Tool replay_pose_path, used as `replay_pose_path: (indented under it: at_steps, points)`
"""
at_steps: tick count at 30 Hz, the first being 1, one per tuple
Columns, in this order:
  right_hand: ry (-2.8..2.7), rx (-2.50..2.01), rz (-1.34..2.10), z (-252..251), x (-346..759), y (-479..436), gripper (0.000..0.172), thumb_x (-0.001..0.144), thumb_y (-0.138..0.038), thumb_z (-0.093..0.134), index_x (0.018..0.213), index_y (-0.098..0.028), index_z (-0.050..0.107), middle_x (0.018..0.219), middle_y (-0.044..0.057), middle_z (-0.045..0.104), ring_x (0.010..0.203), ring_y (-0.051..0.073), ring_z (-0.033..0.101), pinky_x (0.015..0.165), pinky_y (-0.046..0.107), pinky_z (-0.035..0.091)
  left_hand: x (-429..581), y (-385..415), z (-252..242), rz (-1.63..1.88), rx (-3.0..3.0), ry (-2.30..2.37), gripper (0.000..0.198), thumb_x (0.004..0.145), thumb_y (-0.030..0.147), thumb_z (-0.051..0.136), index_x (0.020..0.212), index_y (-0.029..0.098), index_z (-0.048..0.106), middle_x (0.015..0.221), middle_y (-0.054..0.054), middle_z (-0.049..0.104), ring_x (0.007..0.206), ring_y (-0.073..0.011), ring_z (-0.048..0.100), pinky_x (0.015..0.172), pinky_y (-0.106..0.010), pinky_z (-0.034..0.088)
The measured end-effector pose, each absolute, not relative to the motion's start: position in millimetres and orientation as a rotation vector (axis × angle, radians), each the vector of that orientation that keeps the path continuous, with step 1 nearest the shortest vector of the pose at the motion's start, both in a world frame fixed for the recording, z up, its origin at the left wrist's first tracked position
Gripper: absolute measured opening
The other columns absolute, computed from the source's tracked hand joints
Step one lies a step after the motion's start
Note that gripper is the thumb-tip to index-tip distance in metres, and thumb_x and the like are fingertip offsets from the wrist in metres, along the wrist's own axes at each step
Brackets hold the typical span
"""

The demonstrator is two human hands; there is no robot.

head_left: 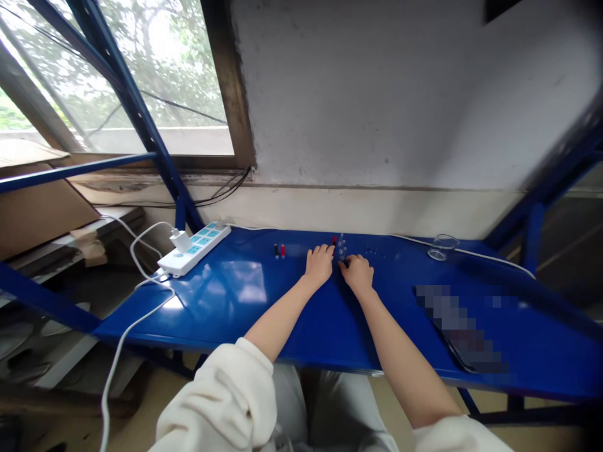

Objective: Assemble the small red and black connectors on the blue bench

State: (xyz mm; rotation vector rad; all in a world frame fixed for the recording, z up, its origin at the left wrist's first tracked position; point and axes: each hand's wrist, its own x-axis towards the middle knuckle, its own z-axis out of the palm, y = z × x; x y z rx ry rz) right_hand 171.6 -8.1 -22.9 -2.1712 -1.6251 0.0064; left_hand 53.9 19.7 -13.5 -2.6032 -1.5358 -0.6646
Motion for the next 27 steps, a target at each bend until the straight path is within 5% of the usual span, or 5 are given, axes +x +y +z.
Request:
replay_pose_path:
  at_steps: [7, 17, 27]
  points:
    - [-1.56, -2.156, 0.052, -26.7, 170.5, -1.9, 0.027, 0.079, -0.035, 0.047, 0.095, -0.017, 0.059, 0.099, 0.011, 0.057, 0.096, 0.024, 0.048, 0.074, 0.036, 0.036, 42.9, 22.5, -4.8, -0.891, -2.616, -1.605, 0.014, 0.082, 0.02, 0.045, 0.088, 0.018, 0.058, 0.088, -0.006, 0.06, 0.088, -0.0185, 0.053, 0.077, -0.031, 0.039]
    - [-1.517, -2.093, 0.067, -32.8, 174.4, 7.0, 0.023, 0.077, -0.036, 0.049, 0.087, -0.018, 0.06, 0.093, 0.009, 0.059, 0.09, 0.023, 0.051, 0.072, 0.035, 0.034, 3.2, -1.0, 1.2, -1.801, -2.534, -1.861, 0.008, 0.073, 0.02, 0.056, 0.078, 0.016, 0.059, 0.07, -0.001, 0.062, 0.056, -0.0097, 0.056, 0.06, -0.024, 0.046]
    - [-1.485, -2.084, 0.11, -32.1, 175.4, 8.4, 0.021, 0.075, -0.035, 0.05, 0.083, -0.02, 0.062, 0.089, 0.006, 0.06, 0.086, 0.021, 0.051, 0.071, 0.032, 0.033, 3.9, -9.3, -5.3, -1.925, -2.55, -1.786, 0.01, 0.073, 0.022, 0.055, 0.08, 0.016, 0.06, 0.071, -0.002, 0.062, 0.061, -0.0103, 0.057, 0.063, -0.025, 0.047]
